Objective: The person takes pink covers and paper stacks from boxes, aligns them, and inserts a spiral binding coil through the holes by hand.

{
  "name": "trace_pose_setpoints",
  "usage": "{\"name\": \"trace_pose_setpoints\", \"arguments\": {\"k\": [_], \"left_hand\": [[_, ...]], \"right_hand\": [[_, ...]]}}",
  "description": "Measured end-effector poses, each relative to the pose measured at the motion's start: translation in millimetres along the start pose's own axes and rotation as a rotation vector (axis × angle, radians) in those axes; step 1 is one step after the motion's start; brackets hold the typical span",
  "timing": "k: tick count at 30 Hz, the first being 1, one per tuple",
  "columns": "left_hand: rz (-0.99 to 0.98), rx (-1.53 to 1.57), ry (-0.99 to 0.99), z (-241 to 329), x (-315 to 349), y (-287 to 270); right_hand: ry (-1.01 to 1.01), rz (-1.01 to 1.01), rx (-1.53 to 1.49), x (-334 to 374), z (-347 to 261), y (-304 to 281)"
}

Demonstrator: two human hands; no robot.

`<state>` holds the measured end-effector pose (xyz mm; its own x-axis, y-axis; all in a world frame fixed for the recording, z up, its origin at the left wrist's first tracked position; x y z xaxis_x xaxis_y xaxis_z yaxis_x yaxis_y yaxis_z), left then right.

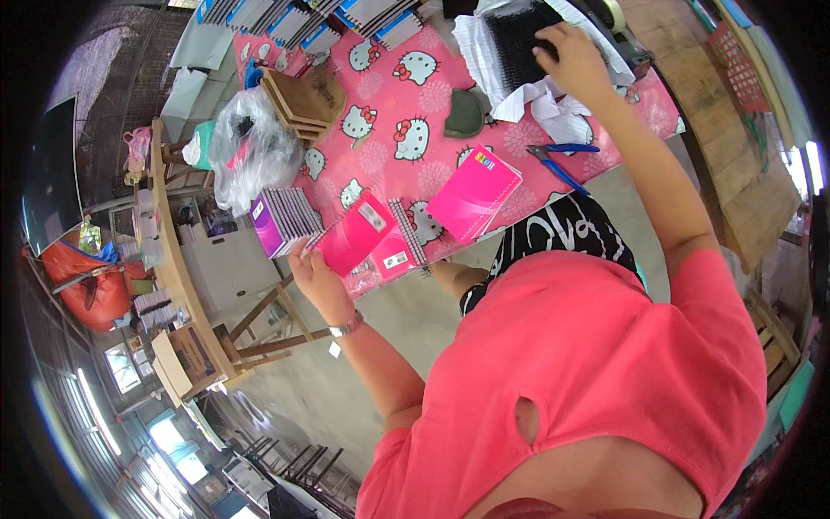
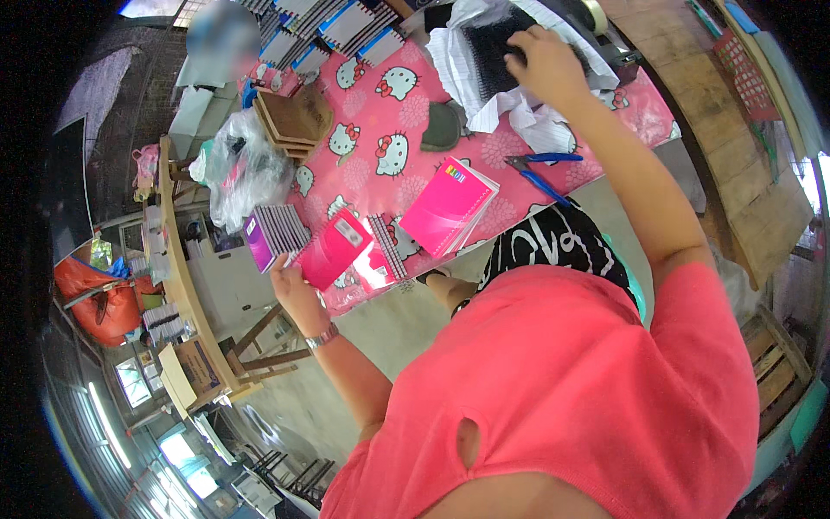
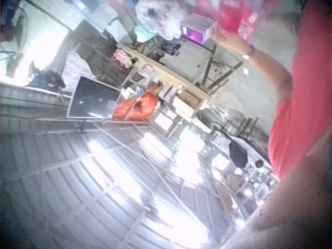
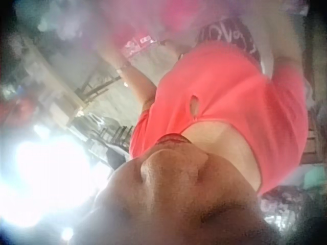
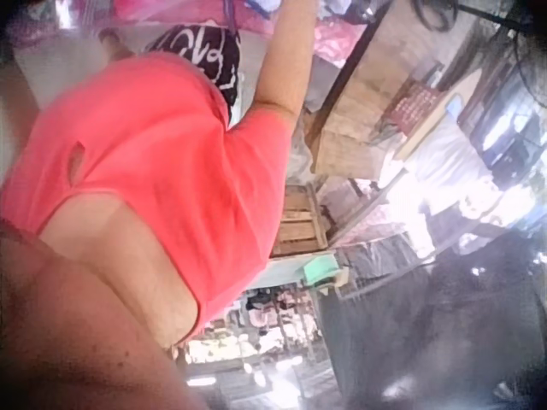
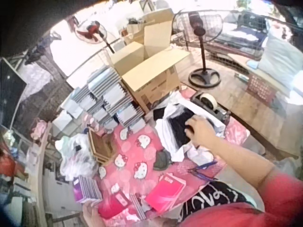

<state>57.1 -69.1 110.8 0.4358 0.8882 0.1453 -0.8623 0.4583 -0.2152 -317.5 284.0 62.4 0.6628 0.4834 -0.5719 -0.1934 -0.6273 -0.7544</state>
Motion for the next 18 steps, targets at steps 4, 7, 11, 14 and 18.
{"name": "trace_pose_setpoints", "arguments": {"k": [4,7,11,14,18], "left_hand": [[0.018,0.159,-0.219,-64,29,-21],[0.113,0.305,-0.284,-93,60,-20],[0.180,-0.088,-0.254,-117,66,-25],[0.254,-0.251,-0.036,-122,70,-22],[0.268,-0.405,0.000,-122,72,-15]], "right_hand": [[-0.015,-0.087,0.142,-4,32,31],[0.010,-0.234,0.220,-3,33,52],[0.128,-0.328,0.157,-15,47,56],[0.163,-0.289,0.202,-19,43,57],[0.223,-0.312,0.216,-21,48,62]]}}
Point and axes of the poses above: each hand's wrist, its own x-axis away from the middle knuckle, its own y-axis out of the palm, z = x × y, the point moved 6 cm from there along -x, towards the middle knuckle, and after that the axes turned 10 degrees about -y, right-handed, at the moved point
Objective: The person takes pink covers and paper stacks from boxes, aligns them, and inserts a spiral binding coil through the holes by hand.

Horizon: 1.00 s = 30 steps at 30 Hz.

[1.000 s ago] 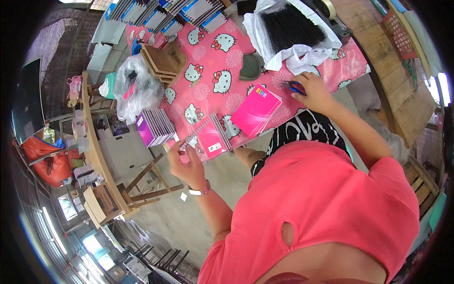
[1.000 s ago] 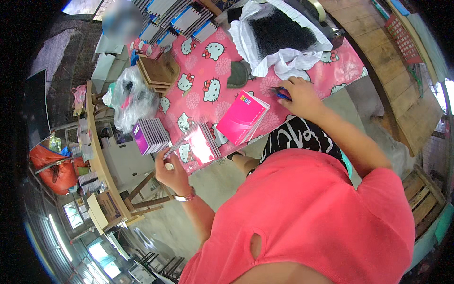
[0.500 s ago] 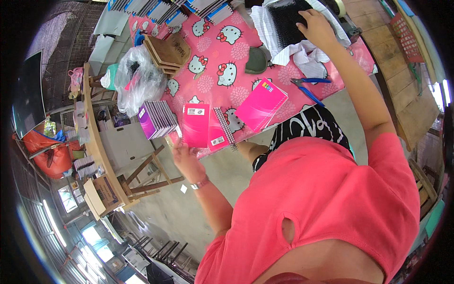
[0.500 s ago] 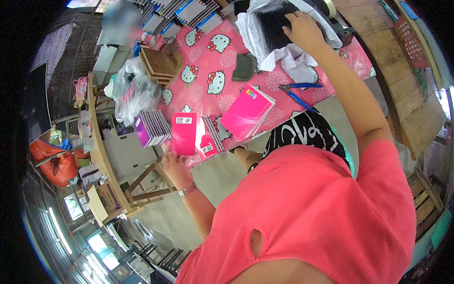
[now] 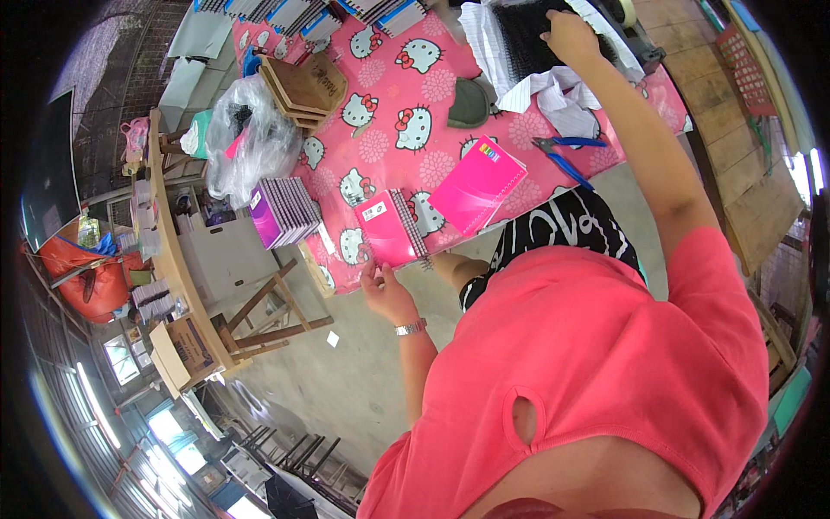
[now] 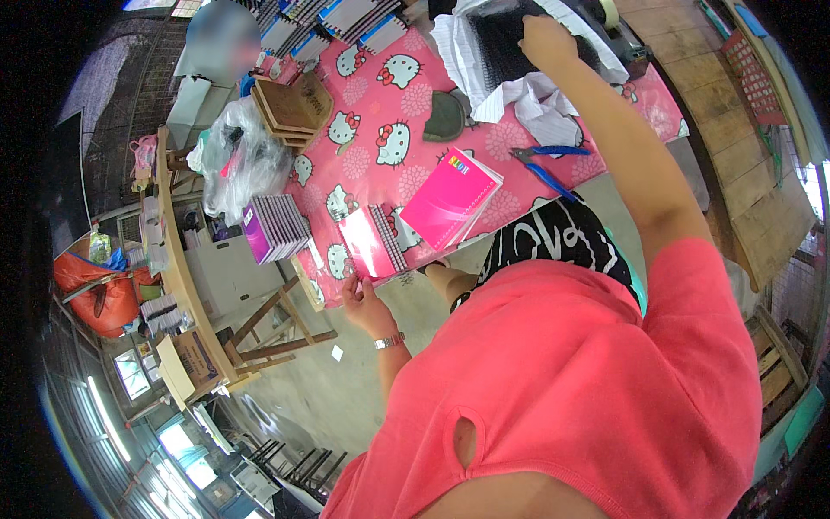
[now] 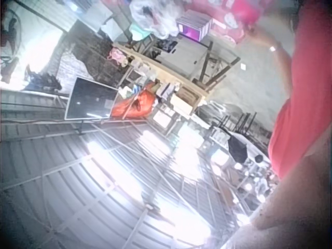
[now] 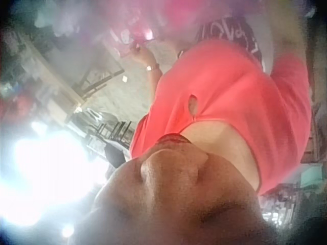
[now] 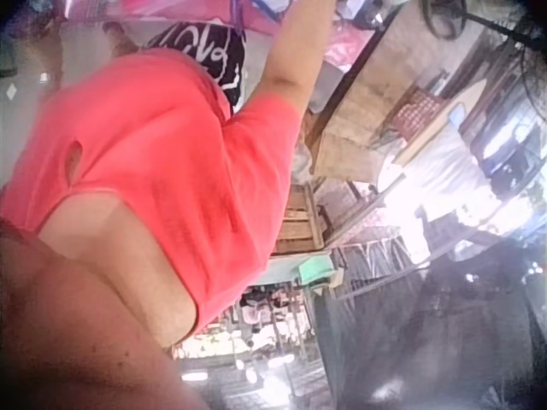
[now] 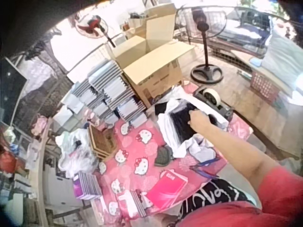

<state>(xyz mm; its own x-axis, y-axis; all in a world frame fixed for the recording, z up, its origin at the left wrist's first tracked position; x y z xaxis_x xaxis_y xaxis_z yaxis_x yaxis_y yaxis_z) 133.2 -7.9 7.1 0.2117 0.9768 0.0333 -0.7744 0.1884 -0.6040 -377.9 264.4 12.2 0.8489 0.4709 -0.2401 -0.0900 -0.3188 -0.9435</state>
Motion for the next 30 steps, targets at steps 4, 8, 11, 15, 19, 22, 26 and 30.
{"name": "trace_pose_setpoints", "arguments": {"k": [4,8,11,15,19,22,26,30], "left_hand": [[0.020,-0.099,0.004,13,2,-1],[0.147,-0.393,0.604,87,29,10],[-0.238,-0.295,0.966,171,84,62],[-0.519,-0.534,1.074,180,112,123],[-0.555,-0.597,1.120,192,113,121],[-0.769,-0.497,1.096,200,98,106],[-0.660,-0.476,1.026,216,81,95],[-0.415,-0.447,1.088,211,78,107]], "right_hand": [[0.055,-0.043,-0.162,-7,13,5],[-0.056,0.310,-0.172,4,6,-24],[-0.132,0.455,-0.266,18,-10,-51],[-0.293,0.300,-0.468,47,-80,-100],[-0.458,0.117,-0.619,90,-89,-99],[-0.536,-0.131,-0.804,124,-107,-97],[-0.594,-0.294,-0.955,144,-130,-91],[-0.645,-0.133,-0.897,145,-141,-90]]}}
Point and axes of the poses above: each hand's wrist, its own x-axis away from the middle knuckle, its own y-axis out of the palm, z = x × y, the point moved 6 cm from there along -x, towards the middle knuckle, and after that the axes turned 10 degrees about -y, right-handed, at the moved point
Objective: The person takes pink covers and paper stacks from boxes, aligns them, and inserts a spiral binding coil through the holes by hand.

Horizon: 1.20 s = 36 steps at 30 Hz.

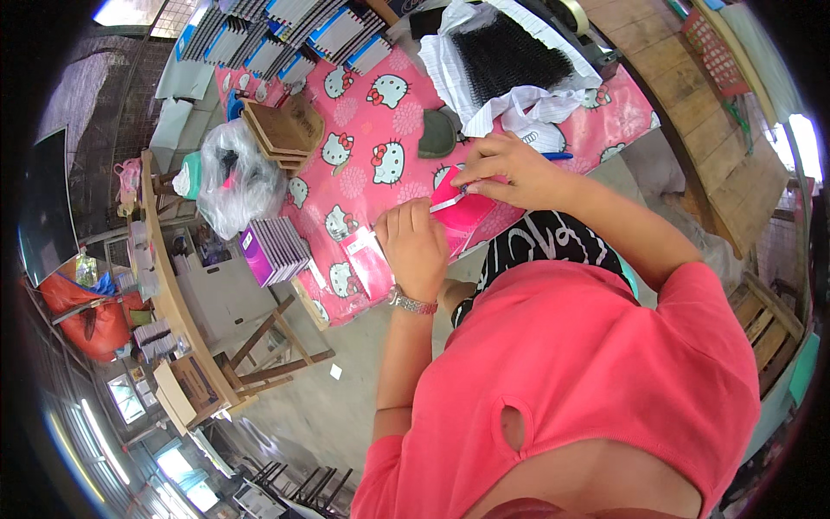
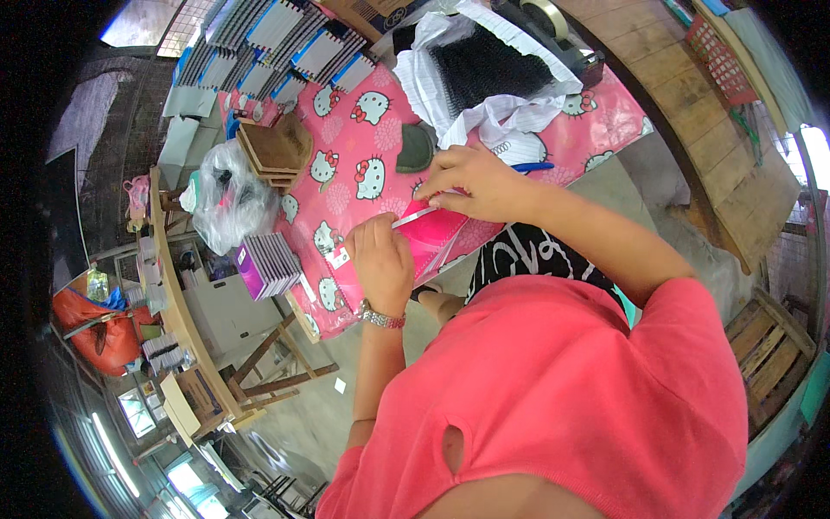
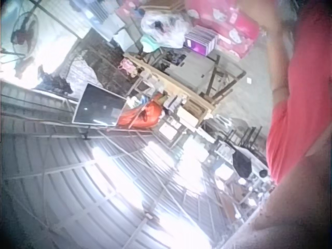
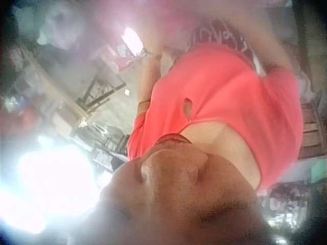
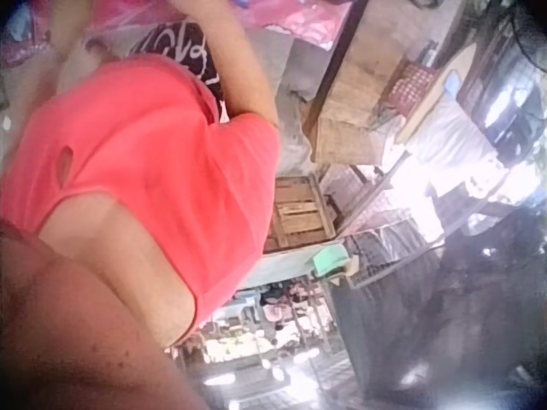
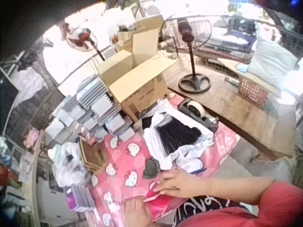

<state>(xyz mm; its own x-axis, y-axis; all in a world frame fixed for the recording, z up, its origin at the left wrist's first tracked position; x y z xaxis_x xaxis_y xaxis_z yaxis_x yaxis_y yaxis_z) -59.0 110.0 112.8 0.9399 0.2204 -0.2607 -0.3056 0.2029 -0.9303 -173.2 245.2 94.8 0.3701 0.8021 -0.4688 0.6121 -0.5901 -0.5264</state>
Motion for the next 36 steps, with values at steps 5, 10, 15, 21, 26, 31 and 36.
{"name": "trace_pose_setpoints", "arguments": {"k": [5,10,15,21,26,31,36], "left_hand": [[0.088,-0.019,0.033,2,-4,3],[0.064,-0.021,0.042,-3,-5,8],[0.059,-0.018,0.047,-2,-7,7],[0.069,-0.017,0.064,2,-9,6],[0.061,-0.003,0.063,2,-10,7],[0.088,0.005,0.087,13,-14,4],[0.086,0.038,0.134,26,-9,10]], "right_hand": [[-0.006,0.170,-0.135,0,3,6],[-0.035,0.239,0.070,-1,-6,9],[-0.121,0.219,0.186,2,-15,8],[-0.062,0.241,-0.134,4,-7,10],[-0.292,0.025,0.116,-2,-24,2],[0.048,0.029,-0.020,-1,-13,6],[0.063,0.007,0.102,-10,-31,-11]]}}
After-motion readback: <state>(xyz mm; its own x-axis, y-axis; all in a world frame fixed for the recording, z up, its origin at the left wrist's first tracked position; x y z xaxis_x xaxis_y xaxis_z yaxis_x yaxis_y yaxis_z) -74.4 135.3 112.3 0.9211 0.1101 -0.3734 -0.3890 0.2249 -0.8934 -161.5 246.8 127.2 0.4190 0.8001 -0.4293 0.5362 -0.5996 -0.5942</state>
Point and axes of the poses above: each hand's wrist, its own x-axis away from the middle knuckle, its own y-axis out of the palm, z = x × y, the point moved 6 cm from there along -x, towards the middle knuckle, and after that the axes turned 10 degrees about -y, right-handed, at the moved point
